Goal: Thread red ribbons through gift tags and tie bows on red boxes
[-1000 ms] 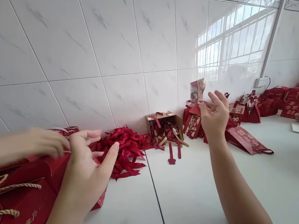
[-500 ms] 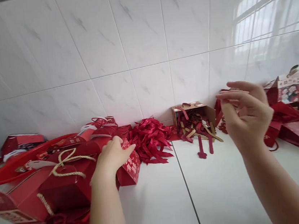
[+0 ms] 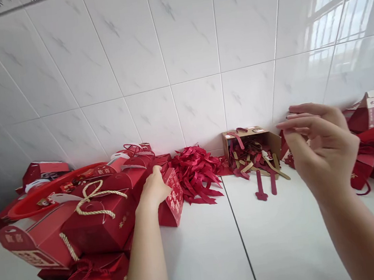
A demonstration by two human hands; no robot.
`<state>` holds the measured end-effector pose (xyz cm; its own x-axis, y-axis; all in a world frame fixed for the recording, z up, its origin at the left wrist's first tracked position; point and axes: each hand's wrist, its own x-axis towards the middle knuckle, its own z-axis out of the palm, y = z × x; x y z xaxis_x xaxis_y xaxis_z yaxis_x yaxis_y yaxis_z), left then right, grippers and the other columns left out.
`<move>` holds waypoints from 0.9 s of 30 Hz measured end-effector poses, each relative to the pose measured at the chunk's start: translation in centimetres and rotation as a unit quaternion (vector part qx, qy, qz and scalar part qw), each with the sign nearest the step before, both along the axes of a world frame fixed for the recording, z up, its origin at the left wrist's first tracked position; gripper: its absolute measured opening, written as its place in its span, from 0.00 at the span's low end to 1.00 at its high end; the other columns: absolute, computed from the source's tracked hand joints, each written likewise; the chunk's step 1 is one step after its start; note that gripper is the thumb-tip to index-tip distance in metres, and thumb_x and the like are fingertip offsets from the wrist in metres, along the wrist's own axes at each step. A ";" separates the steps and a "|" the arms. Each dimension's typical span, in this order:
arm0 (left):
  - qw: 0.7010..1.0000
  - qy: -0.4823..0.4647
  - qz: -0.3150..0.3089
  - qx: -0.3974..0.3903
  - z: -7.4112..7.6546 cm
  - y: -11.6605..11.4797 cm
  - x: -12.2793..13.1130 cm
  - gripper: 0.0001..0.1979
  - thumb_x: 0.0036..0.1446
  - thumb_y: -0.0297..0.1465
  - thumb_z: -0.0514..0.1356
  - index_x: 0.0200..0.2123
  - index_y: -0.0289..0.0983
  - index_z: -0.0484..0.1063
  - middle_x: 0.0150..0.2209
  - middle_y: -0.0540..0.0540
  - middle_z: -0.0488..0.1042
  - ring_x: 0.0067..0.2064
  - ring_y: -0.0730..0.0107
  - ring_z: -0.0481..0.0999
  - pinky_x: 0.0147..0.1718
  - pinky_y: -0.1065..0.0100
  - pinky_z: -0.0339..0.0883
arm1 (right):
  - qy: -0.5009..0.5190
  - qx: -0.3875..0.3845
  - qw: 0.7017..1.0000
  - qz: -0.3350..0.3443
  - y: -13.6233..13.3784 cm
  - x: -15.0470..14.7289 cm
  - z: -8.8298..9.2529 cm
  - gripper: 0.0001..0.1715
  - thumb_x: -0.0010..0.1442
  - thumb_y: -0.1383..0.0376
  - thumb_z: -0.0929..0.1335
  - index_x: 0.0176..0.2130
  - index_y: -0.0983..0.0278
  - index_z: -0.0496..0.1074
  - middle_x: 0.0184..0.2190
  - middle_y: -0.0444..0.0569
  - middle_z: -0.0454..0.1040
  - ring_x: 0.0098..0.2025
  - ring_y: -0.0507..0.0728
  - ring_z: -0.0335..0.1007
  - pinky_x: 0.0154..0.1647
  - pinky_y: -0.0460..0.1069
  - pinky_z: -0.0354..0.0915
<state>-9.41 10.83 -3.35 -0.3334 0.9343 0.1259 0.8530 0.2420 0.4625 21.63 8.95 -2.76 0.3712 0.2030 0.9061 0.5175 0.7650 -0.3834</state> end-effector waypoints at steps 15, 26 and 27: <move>0.772 -0.462 -0.309 0.307 2.7 -4.5 8.8 0.25 0.48 0.26 0.69 0.49 0.44 0.67 0.48 0.48 0.70 0.44 0.71 0.76 0.36 0.73 0.76 | -0.011 -0.323 0.820 0.473 -0.5 -3.8 -1.1 0.41 0.57 0.56 0.73 0.63 0.52 0.52 0.53 0.53 0.71 0.48 0.62 0.75 0.45 0.58 0.76; 0.712 -0.571 -0.345 0.218 2.3 -5.0 9.8 0.04 0.54 0.30 0.67 0.34 0.39 0.77 0.28 0.51 0.78 0.29 0.76 0.78 0.28 0.77 0.73 | 0.058 -0.267 0.794 0.543 -1.6 -4.5 -1.0 0.18 0.58 0.62 0.73 0.47 0.54 0.67 0.40 0.45 0.77 0.38 0.54 0.77 0.38 0.48 0.77; 0.709 -0.572 -0.343 0.229 2.2 -5.0 10.0 0.04 0.54 0.30 0.67 0.35 0.39 0.78 0.30 0.50 0.79 0.31 0.74 0.79 0.30 0.76 0.74 | 0.062 -0.269 0.790 0.548 -1.6 -4.5 -1.0 0.18 0.59 0.62 0.73 0.47 0.54 0.66 0.39 0.44 0.77 0.38 0.54 0.77 0.38 0.49 0.77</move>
